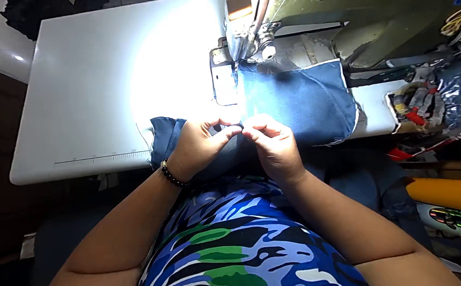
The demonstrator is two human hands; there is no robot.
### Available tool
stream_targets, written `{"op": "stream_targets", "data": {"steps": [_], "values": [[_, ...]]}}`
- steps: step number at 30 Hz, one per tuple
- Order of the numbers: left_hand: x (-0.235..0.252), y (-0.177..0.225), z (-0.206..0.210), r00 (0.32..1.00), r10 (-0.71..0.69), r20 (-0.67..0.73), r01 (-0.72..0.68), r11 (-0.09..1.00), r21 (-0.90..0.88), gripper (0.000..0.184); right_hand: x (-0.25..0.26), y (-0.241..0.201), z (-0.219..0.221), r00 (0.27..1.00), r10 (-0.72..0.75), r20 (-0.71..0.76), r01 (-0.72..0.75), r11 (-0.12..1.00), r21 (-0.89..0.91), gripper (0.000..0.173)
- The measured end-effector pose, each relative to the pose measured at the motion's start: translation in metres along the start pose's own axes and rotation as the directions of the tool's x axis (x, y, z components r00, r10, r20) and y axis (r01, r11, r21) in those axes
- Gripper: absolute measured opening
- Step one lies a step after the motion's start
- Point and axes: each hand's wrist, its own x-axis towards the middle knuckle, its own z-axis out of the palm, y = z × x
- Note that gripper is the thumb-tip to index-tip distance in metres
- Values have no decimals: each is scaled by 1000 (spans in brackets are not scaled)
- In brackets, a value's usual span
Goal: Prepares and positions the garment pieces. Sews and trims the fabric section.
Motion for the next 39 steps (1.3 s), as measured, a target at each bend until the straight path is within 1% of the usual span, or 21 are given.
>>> {"op": "stream_targets", "data": {"steps": [1, 3, 6, 8, 14, 19, 26, 28, 29, 30, 31, 32, 33, 34, 35, 36, 37, 39], "values": [[1, 2, -2, 999, -33, 26, 33, 999, 3, 4, 0, 1, 0, 1000, 4, -2, -4, 1000, 20, 10], [3, 4, -6, 994, -83, 68, 87, 995, -52, 7, -1, 4, -1, 1000, 21, 15, -21, 998, 52, 10], [3, 4, -9, 984, -145, 107, 160, 976, -145, 5, -2, 6, -2, 998, 50, 49, -52, 998, 23, 10], [3, 4, -9, 973, -193, 130, 216, 957, -194, 3, -2, 7, -1, 996, 74, 46, -75, 997, 24, 11], [4, 0, -9, 961, -213, 177, 259, 917, -305, 6, -3, 7, -1, 991, 131, 40, -131, 991, 2, 10], [4, 0, -8, 934, -299, 193, 348, 882, -316, 7, -3, 7, -1, 988, 147, 44, -148, 989, 7, 11], [5, -2, -6, 925, -316, 209, 372, 865, -337, 7, -3, 9, 0, 983, 183, 29, -184, 983, 26, 11], [5, -2, -5, 937, -293, 191, 340, 890, -304, 7, 1, 7, -3, 985, 171, 28, -170, 984, -53, 11], [5, -3, -6, 949, -263, 174, 302, 915, -269, 6, 6, 5, -7, 992, 124, 32, -117, 980, -162, 11], [4, -4, -6, 962, -225, 155, 255, 942, -218, 5, 14, 2, -14, 998, 34, 52, -15, 944, -329, 14], [4, -5, -7, 973, -190, 130, 210, 965, -159, 5, 25, 0, -24, 991, -82, 106, 126, 843, -523, 19], [4, -7, -8, 982, -155, 109, 167, 979, -113, 4, 37, -2, -34, 968, -174, 181, 251, 674, -695, 23], [4, -8, -8, 987, -129, 91, 137, 987, -86, 4, 49, -5, -43, 941, -209, 266, 336, 490, -804, 25], [4, -7, -8, 991, -113, 76, 118, 991, -69, 4, 61, -7, -47, 921, -181, 345, 388, 335, -859, 27], [4, -7, -8, 992, -105, 64, 108, 993, -54, 5, 73, -7, -49, 908, -99, 408, 419, 218, -881, 28], [5, -6, -8, 992, -109, 59, 111, 993, -31, 5, 84, -6, -48, 893, 11, 451, 444, 143, -884, 30], [5, -6, -7, 992, -115, 46, 116, 993, -4, 6, 96, -4, -48, 872, 99, 479, 470, 99, -877, 33], [-1, 0, -7, 996, -90, 2, 90, 990, 107, 7, 114, 6, -52, 841, 192, 505, 506, 51, -861, 40]]}}
